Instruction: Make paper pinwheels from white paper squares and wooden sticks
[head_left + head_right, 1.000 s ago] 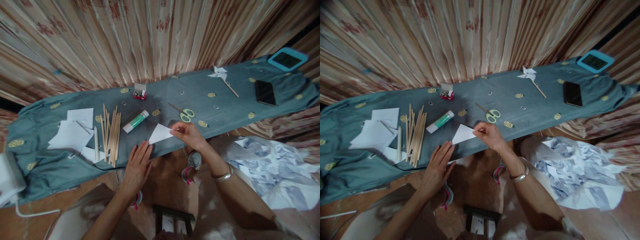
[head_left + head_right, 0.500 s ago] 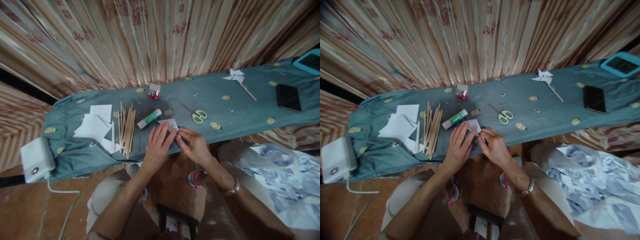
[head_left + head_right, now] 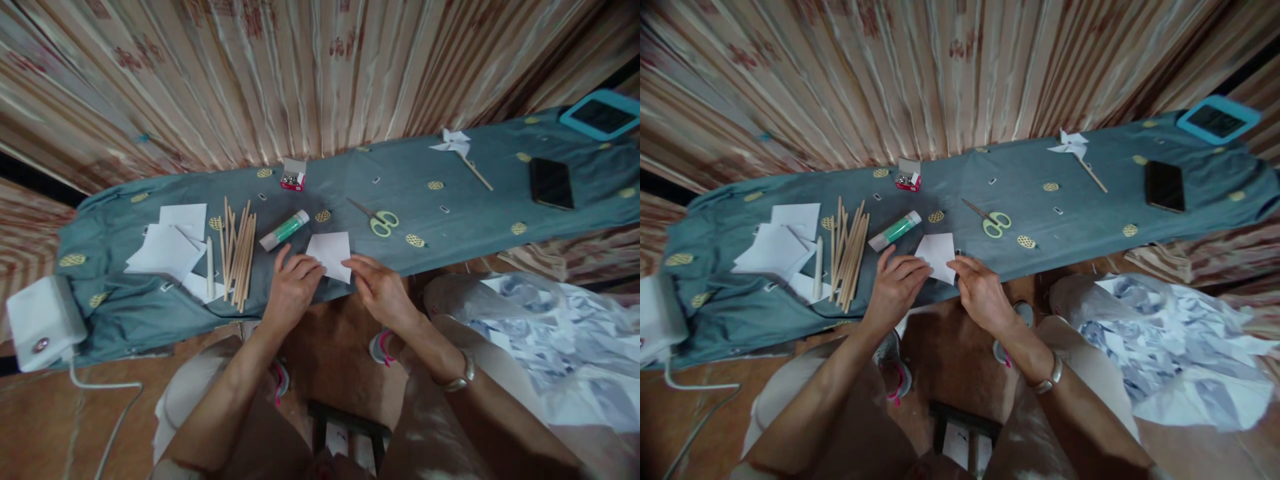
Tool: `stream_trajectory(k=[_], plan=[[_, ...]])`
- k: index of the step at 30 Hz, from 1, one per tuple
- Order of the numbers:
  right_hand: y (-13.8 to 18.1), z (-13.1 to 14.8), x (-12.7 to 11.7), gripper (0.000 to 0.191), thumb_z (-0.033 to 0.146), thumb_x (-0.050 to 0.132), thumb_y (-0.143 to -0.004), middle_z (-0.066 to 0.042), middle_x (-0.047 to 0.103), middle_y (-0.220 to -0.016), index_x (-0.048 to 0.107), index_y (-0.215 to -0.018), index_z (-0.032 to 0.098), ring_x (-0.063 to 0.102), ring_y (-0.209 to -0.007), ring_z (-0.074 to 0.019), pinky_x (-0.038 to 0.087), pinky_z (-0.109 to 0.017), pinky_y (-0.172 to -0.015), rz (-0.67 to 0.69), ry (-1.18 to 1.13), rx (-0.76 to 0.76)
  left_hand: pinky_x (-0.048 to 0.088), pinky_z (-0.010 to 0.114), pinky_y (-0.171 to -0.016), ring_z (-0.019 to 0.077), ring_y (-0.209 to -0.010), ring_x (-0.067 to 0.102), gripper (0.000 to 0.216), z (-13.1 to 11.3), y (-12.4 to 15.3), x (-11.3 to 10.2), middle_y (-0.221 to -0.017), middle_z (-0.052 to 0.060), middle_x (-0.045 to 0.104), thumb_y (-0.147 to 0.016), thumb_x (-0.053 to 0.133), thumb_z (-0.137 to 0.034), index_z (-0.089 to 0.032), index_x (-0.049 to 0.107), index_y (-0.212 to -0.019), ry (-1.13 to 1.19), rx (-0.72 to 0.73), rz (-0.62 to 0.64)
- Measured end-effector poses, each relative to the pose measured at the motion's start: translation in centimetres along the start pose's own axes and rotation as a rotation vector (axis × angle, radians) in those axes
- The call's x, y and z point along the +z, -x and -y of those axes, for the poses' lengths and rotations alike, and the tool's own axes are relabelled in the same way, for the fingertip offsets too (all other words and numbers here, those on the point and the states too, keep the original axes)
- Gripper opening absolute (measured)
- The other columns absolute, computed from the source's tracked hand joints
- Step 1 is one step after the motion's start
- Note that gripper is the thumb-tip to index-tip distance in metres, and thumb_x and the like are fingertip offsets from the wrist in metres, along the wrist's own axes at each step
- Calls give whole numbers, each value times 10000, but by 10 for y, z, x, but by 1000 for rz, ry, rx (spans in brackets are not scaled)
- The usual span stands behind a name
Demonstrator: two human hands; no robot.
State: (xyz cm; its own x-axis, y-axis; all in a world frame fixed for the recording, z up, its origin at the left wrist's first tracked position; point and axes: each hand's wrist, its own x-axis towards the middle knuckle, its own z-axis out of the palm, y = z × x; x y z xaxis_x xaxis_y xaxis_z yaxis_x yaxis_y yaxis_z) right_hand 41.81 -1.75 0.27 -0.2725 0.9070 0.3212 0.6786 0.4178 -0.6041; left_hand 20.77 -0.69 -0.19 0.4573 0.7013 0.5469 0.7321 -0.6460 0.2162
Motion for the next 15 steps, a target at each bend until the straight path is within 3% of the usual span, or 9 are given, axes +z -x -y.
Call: stream_trajectory(k=[3, 7, 10, 13, 15], plan=[[-3, -2, -5, 463, 55, 411, -888, -170, 585, -1406, 657, -1262, 173, 548, -1315, -281, 464, -515, -1090, 24, 108, -90, 381, 520, -1131, 172, -962, 704, 183, 2, 4, 3, -1056, 47, 765, -973, 541, -168, -204, 716, -1014, 50, 13, 19], [-6, -7, -11, 389, 106, 491, -909, -98, 384, -1592, 678, -1215, 257, 296, -1494, -310, 343, -605, -1143, 74, 178, -136, 458, 442, -1062, 172, -1024, 707, 209, 1, 11, 4, -1111, 75, 759, -987, 511, -166, -187, 708, -1053, 125, 51, 36], [-7, -14, -11, 225, 168, 563, -907, -106, 507, -1503, 745, -1020, 235, 407, -1418, -319, 381, -583, -1118, 112, 119, -112, 518, 375, -921, 177, -964, 707, 206, -2, 13, 1, -1020, 77, 772, -991, 513, -199, -177, 713, -1036, 168, 14, 47], [-10, -20, -11, 178, 234, 578, -930, -102, 700, -1242, 756, -935, 223, 615, -1158, -267, 486, -483, -1020, 177, -45, -54, 519, 352, -801, 194, -886, 673, 217, -2, 15, -2, -917, 78, 759, -989, 520, -246, -167, 722, -1005, 199, -96, 74], [-14, -22, -10, 178, 269, 581, -938, -71, 758, -1061, 751, -909, 226, 671, -995, -228, 520, -414, -942, 214, -166, -2, 519, 358, -793, 203, -864, 647, 229, -1, 16, -2, -894, 82, 747, -988, 515, -259, -167, 725, -998, 230, -163, 94]])
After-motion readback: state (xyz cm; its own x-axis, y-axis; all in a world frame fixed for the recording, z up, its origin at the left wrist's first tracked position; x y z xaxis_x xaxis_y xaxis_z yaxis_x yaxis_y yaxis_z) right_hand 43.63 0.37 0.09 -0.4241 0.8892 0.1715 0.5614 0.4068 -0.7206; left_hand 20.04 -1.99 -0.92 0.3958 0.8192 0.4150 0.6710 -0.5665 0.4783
